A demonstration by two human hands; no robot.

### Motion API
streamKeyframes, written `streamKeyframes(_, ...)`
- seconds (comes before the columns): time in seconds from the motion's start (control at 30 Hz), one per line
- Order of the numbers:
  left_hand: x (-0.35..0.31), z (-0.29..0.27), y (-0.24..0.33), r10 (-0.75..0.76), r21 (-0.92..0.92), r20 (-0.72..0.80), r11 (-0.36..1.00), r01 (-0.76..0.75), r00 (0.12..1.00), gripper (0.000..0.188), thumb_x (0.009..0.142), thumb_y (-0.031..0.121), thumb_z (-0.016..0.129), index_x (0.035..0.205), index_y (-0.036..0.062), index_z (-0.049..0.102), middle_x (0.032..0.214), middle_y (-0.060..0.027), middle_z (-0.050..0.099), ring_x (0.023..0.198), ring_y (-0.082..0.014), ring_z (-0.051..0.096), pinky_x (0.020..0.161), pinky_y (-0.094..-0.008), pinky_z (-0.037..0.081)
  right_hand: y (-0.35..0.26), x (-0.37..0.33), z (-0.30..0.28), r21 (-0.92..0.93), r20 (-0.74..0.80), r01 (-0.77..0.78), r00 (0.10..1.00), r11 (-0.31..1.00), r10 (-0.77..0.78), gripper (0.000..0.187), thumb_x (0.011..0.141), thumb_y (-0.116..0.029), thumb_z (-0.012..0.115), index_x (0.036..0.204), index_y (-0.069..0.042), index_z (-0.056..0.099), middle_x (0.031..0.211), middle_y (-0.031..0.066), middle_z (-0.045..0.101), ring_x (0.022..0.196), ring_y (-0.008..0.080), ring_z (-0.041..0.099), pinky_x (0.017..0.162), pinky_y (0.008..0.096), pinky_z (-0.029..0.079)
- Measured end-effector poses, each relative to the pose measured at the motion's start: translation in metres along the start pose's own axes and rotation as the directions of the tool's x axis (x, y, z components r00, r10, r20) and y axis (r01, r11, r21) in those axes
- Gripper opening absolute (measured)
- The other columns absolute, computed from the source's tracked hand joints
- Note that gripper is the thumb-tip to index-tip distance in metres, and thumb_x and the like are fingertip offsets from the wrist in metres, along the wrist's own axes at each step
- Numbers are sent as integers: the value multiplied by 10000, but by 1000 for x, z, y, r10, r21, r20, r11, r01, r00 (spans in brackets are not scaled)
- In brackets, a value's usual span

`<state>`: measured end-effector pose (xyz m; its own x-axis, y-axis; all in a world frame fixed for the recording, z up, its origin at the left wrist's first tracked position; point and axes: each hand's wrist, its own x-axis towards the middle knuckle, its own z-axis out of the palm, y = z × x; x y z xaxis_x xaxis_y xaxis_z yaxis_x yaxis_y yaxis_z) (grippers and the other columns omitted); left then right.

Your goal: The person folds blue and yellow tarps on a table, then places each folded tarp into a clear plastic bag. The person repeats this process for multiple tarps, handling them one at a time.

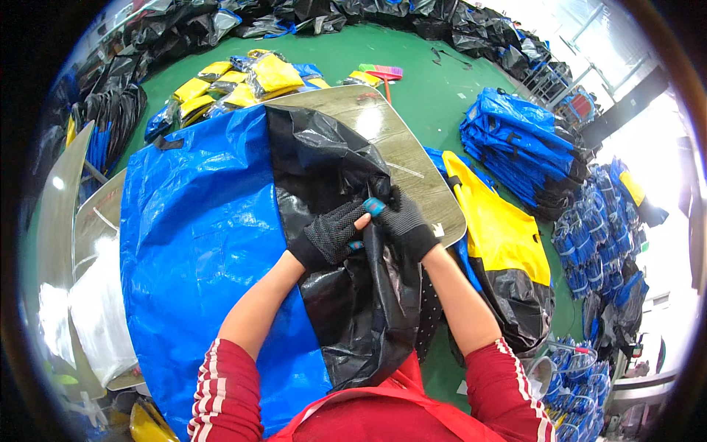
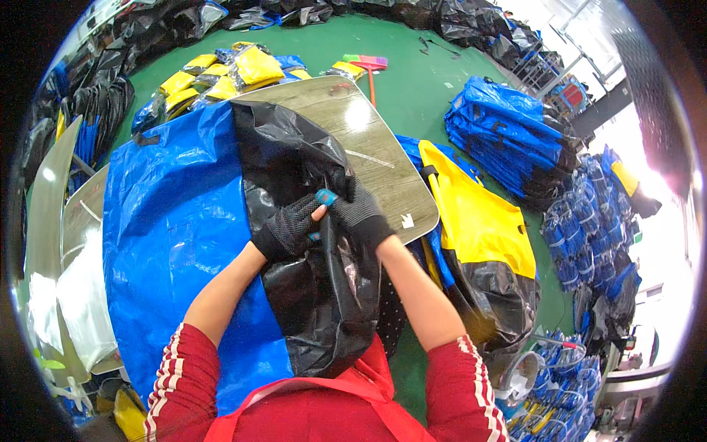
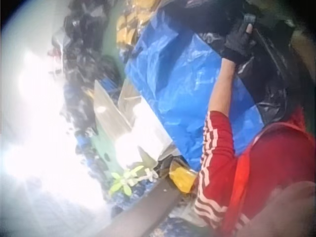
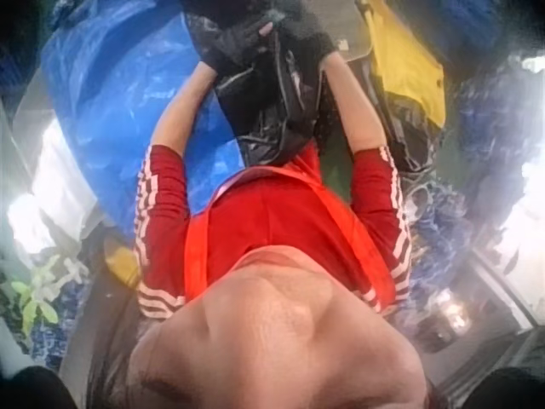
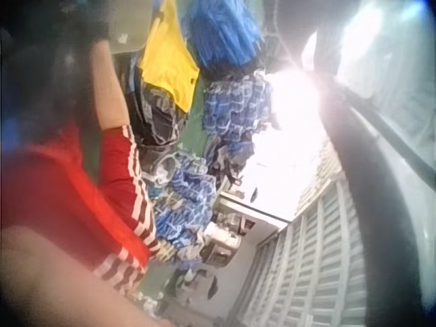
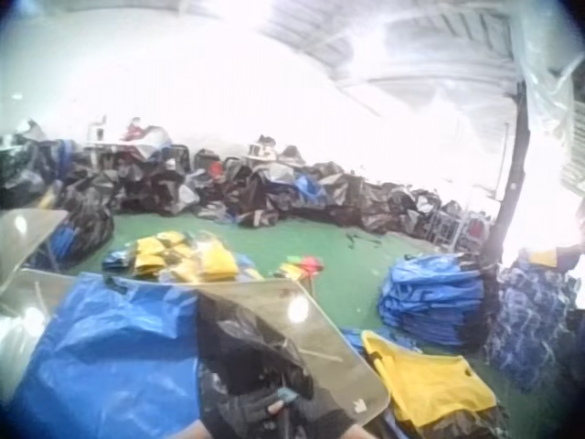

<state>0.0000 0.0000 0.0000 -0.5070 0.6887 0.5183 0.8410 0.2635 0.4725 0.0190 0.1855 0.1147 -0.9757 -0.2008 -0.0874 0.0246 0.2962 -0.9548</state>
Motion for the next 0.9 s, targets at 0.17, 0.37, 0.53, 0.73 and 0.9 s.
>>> streamKeyframes(0.17,4,-25,18,-430,389,-137,805,447,893,826,823,561,578,1462,108,314,1462,-201,362,1393,-396,254,1139,-562,132,9,32,-102,-567,-181,133,943,813,-280,286,896,-289,560,987,-45,677,953,180,687,841,283,655,728,406,507)
streamKeyframes(0.37,7,-7,27,-392,472,-35,804,361,919,708,827,666,456,1346,189,532,1479,-144,368,1382,-414,240,1120,-615,94,-31,27,-73,-998,65,43,704,-49,-707,233,811,-220,586,999,-112,671,889,167,665,848,321,644,817,434,491)
streamKeyframes(0.53,0,2,33,-413,418,-144,799,433,899,652,760,619,545,1248,188,575,1458,-239,309,1363,-442,223,1094,-645,79,-10,66,-9,-794,469,566,803,221,-367,422,795,-289,613,1178,-113,591,1188,167,576,1127,347,518,1000,444,387)
streamKeyframes(0.73,26,32,32,-418,394,-233,785,479,878,690,782,623,531,1320,190,524,1479,-201,311,1400,-431,174,1108,-641,25,-47,158,3,-835,519,543,831,-91,199,658,754,-391,640,1306,-55,520,1186,239,594,1115,374,576,975,439,441)
streamKeyframes(0.9,43,4,39,-641,327,78,740,588,764,697,800,624,528,1337,181,504,1472,-191,351,1364,-457,256,1119,-603,123,-75,190,8,-964,93,166,943,209,-320,565,719,-334,721,1178,-27,602,1132,233,620,1169,339,539,1032,399,406)
